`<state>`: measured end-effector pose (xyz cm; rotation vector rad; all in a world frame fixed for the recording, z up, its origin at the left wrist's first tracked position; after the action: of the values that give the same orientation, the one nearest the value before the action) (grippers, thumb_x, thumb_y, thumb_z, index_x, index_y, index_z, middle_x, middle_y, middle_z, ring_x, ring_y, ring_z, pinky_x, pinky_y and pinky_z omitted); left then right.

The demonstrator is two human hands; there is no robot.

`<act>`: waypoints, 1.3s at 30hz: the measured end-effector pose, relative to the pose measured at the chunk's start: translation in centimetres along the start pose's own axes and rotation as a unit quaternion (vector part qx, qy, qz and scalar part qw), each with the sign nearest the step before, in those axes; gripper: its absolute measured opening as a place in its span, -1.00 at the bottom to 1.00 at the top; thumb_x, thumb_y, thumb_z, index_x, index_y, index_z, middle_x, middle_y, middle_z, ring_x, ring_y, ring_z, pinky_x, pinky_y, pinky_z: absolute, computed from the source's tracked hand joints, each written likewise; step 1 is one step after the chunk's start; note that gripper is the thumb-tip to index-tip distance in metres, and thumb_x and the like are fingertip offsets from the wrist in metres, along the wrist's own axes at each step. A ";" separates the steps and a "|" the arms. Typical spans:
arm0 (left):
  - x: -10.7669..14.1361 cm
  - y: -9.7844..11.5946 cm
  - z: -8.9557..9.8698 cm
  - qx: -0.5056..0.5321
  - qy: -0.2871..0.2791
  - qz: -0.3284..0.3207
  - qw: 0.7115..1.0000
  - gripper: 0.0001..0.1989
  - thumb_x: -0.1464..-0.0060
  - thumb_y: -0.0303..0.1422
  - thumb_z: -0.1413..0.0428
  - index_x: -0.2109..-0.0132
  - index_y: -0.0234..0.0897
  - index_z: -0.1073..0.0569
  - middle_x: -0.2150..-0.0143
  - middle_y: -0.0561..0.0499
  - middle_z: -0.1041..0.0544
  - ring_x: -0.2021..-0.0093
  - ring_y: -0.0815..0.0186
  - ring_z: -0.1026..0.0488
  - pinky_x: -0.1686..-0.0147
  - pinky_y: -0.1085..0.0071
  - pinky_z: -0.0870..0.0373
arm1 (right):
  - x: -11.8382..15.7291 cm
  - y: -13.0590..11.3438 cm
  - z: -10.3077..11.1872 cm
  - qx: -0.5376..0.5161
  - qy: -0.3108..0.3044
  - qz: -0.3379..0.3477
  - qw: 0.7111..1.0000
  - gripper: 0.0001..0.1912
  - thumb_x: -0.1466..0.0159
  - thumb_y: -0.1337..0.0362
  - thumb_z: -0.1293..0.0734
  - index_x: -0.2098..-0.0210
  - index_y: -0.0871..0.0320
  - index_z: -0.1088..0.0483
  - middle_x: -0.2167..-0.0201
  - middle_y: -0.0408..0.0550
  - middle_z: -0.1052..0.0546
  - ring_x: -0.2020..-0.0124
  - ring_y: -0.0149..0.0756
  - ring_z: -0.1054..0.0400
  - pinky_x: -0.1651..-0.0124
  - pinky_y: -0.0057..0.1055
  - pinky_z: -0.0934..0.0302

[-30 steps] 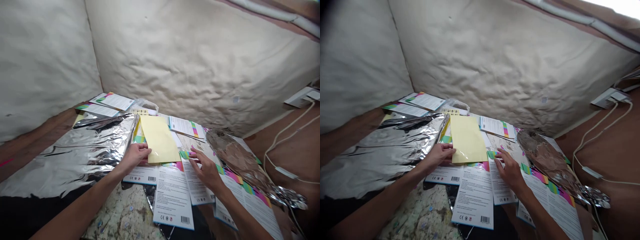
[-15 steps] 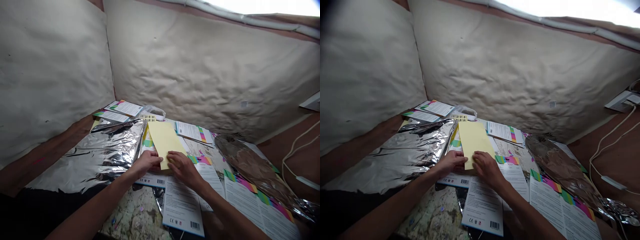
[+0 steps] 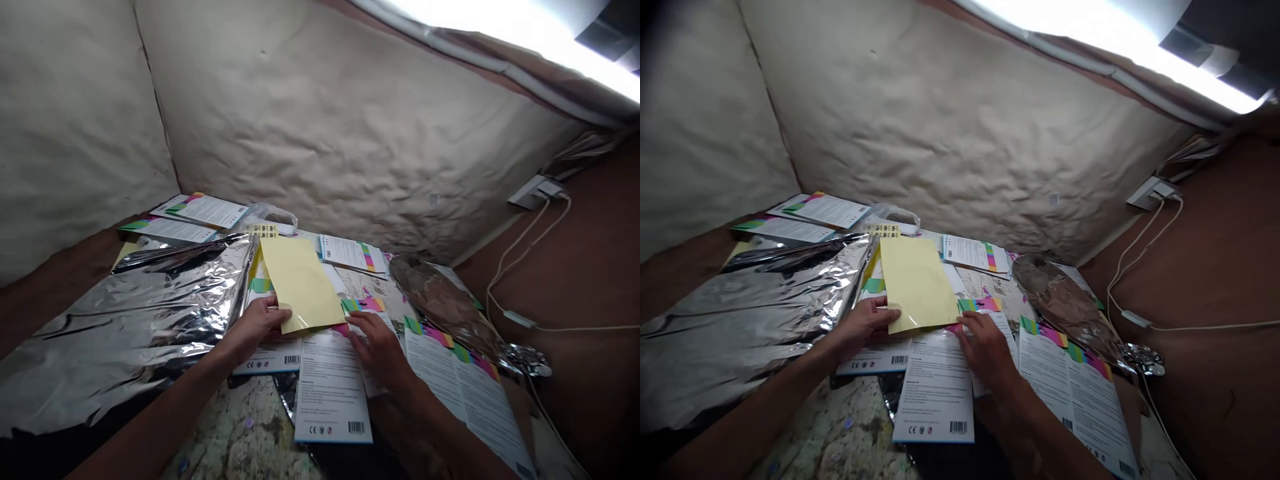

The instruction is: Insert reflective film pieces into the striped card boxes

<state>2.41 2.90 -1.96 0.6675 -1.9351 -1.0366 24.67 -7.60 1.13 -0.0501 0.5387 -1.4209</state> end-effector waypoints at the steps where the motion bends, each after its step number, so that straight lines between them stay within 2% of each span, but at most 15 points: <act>1: 0.0 0.0 -0.1 0.009 -0.009 0.001 1.000 -0.54 0.12 -0.30 -0.33 0.04 -0.35 -0.50 0.16 -0.13 -0.64 0.26 0.20 -0.60 0.29 0.37 -0.54 | 0.5 1.6 0.4 0.034 -0.002 -0.033 0.999 -0.71 -0.37 0.23 -0.23 -0.04 0.10 -0.43 -0.03 0.07 -0.49 -0.08 -0.07 -0.35 -0.10 -0.06 -0.31; 4: 0.2 0.0 -0.2 0.017 -0.016 0.006 1.000 -0.60 0.14 -0.30 -0.34 0.12 -0.37 -0.54 0.16 -0.14 -0.64 0.25 0.19 -0.60 0.26 0.35 -0.55 | 1.7 5.3 0.9 0.102 -0.042 -0.101 0.989 -0.61 -0.38 0.16 -0.21 -0.16 0.10 -0.35 -0.11 0.07 -0.43 -0.12 -0.02 -0.31 -0.07 -0.05 -0.32; 6: 0.2 0.0 -0.1 0.012 -0.010 0.008 1.000 -0.62 0.14 -0.28 -0.35 0.15 -0.37 -0.55 0.17 -0.14 -0.64 0.26 0.20 -0.60 0.29 0.38 -0.55 | 2.1 6.4 0.6 0.118 -0.070 -0.105 0.985 -0.57 -0.39 0.13 -0.18 -0.20 0.10 -0.31 -0.14 0.07 -0.39 -0.13 -0.03 -0.28 -0.08 -0.08 -0.31; 12: 0.1 0.1 0.0 0.009 -0.001 0.003 1.000 -0.62 0.17 -0.26 -0.36 0.17 -0.35 -0.57 0.18 -0.12 -0.64 0.27 0.21 -0.59 0.31 0.39 -0.54 | 1.7 6.3 -0.2 0.147 -0.102 -0.081 0.981 -0.56 -0.42 0.12 -0.11 -0.23 0.05 -0.28 -0.08 0.09 -0.38 -0.03 -0.03 -0.27 -0.06 -0.05 -0.26; 17: 0.3 0.3 -0.2 -0.009 0.011 0.013 1.000 -0.65 0.18 -0.29 -0.35 0.20 -0.35 -0.57 0.22 -0.11 -0.64 0.36 0.27 -0.57 0.38 0.43 -0.50 | 0.8 7.1 -0.1 0.149 -0.158 -0.074 0.973 -0.49 -0.41 0.08 -0.10 -0.32 -0.06 -0.15 -0.08 0.09 -0.36 -0.01 -0.03 -0.30 -0.03 -0.08 -0.26; 20: 0.3 0.0 -0.3 -0.024 0.008 0.009 1.000 -0.65 0.21 -0.28 -0.36 0.22 -0.35 -0.57 0.25 -0.10 -0.64 0.36 0.27 -0.57 0.37 0.44 -0.49 | 0.3 7.4 0.3 0.145 -0.167 -0.076 0.972 -0.49 -0.38 0.08 -0.16 -0.29 -0.01 -0.22 -0.07 0.12 -0.38 0.00 -0.03 -0.34 0.01 -0.13 -0.28; 23: 0.2 -0.5 -0.2 -0.026 -0.001 0.009 1.000 -0.63 0.20 -0.26 -0.35 0.22 -0.36 -0.57 0.26 -0.10 -0.64 0.34 0.26 -0.57 0.37 0.44 -0.47 | -0.3 5.5 0.7 0.113 -0.111 -0.079 0.984 -0.52 -0.35 0.13 -0.22 -0.24 0.02 -0.28 -0.06 0.11 -0.39 -0.01 -0.03 -0.36 0.06 -0.16 -0.33; 26: 0.2 -0.9 -0.3 -0.022 -0.018 0.011 1.000 -0.61 0.20 -0.23 -0.34 0.21 -0.38 -0.57 0.26 -0.11 -0.64 0.33 0.25 -0.57 0.34 0.40 -0.48 | -0.8 1.1 0.6 -0.003 -0.041 -0.045 0.998 -0.61 -0.36 0.20 -0.22 -0.16 0.03 -0.34 -0.02 0.06 -0.43 0.13 -0.15 -0.42 0.13 -0.22 -0.37; 29: 0.3 -1.0 -0.5 -0.021 -0.032 0.011 0.999 -0.60 0.18 -0.22 -0.34 0.20 -0.39 -0.58 0.27 -0.10 -0.64 0.32 0.26 -0.56 0.32 0.42 -0.46 | -1.5 -3.6 -0.4 -0.134 -0.021 0.000 0.991 -0.71 -0.36 0.23 -0.24 -0.04 0.03 -0.43 0.07 0.02 -0.48 0.26 -0.24 -0.44 0.21 -0.29 -0.40; 31: 0.4 -1.0 -0.6 -0.019 -0.040 0.009 0.999 -0.62 0.17 -0.22 -0.34 0.21 -0.38 -0.58 0.27 -0.10 -0.64 0.30 0.28 -0.56 0.31 0.46 -0.43 | -2.1 -5.4 -1.1 -0.189 -0.005 0.004 0.982 -0.75 -0.36 0.24 -0.25 0.03 0.04 -0.48 0.13 0.00 -0.50 0.29 -0.26 -0.44 0.25 -0.32 -0.40; 34: 0.5 -1.0 -0.9 -0.018 -0.054 0.003 0.998 -0.65 0.17 -0.25 -0.33 0.21 -0.38 -0.59 0.27 -0.09 -0.64 0.31 0.28 -0.56 0.33 0.48 -0.41 | -2.9 -6.2 -2.0 -0.242 0.011 -0.002 0.970 -0.80 -0.34 0.25 -0.28 0.11 0.05 -0.53 0.22 -0.01 -0.53 0.29 -0.25 -0.45 0.28 -0.36 -0.40; 39: 0.5 -1.0 -1.3 -0.029 -0.059 -0.016 0.998 -0.66 0.14 -0.22 -0.31 0.23 -0.37 -0.61 0.28 -0.05 -0.63 0.28 0.27 -0.56 0.29 0.48 -0.41 | -3.1 -5.8 -2.7 -0.286 0.018 -0.009 0.958 -0.81 -0.34 0.27 -0.29 0.16 0.04 -0.56 0.26 -0.02 -0.55 0.21 -0.22 -0.46 0.20 -0.35 -0.37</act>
<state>3.35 1.46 -2.18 0.6188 -1.9923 -1.1711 18.07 -4.92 1.75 -0.4940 0.9674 -1.2455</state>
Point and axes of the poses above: each hand's wrist, its own x-axis away from the middle knuckle, its own z-axis out of the back of the hand, y = z × x, the point moved 5 cm from there along -x, towards the middle knuckle
